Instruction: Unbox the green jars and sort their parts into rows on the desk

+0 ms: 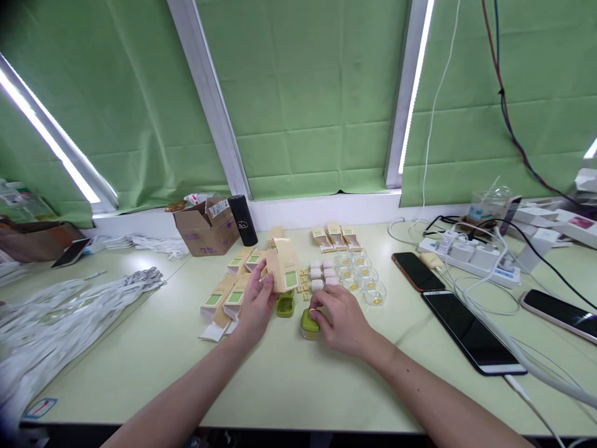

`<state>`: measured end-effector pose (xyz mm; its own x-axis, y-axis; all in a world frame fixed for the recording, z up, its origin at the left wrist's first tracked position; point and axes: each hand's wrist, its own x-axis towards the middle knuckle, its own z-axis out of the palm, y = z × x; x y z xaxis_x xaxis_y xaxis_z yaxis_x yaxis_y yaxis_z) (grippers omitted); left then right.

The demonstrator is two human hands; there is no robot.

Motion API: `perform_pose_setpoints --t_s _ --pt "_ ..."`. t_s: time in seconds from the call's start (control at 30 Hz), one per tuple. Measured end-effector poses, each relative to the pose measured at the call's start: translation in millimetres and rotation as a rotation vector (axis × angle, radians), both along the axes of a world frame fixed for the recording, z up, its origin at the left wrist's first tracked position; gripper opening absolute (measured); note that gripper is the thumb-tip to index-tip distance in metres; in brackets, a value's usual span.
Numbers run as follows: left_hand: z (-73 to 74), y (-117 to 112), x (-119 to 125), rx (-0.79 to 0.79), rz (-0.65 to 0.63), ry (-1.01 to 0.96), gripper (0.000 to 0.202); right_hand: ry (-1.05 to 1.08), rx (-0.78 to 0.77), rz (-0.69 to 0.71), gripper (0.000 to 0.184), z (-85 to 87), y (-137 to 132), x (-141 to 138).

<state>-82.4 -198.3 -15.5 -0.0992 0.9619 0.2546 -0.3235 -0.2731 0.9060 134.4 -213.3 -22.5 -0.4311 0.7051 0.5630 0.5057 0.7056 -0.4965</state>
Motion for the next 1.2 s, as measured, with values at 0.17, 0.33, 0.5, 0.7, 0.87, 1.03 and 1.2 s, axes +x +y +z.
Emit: perform_pose_setpoints --t_s 0.17,0.33,0.5,0.7,0.87,1.03,1.2 --pt "-2.3 0.0 0.0 -0.035 -0.051 -0.101 0.058 -0.025 -0.033 0.003 0.005 -2.6 0.4 -0.7" --pt "3.2 -3.3 0.6 -0.034 -0.122 -0.122 0.048 0.025 -0.065 0.017 0.008 1.6 -0.9 0.1" --pt "6.7 -7.2 2.9 -0.065 -0.203 -0.106 0.05 0.184 -0.101 0.009 0.018 8.5 -1.6 0.5" --pt "0.9 -10.6 6.4 -0.079 -0.238 -0.049 0.063 0.326 -0.14 0.008 0.032 9.2 1.6 -2.2" --pt "3.1 -15.4 11.0 -0.028 -0.311 0.064 0.064 0.341 -0.221 0.042 0.037 11.9 3.2 -4.0" --pt "10.9 -19.7 14.1 0.058 -0.292 0.158 0.057 0.442 -0.34 0.086 0.044 15.1 1.9 -3.2" --pt "8.9 -21.5 9.3 0.14 -0.281 0.236 0.053 0.587 -0.434 0.076 0.048 10.5 7.4 -3.5"
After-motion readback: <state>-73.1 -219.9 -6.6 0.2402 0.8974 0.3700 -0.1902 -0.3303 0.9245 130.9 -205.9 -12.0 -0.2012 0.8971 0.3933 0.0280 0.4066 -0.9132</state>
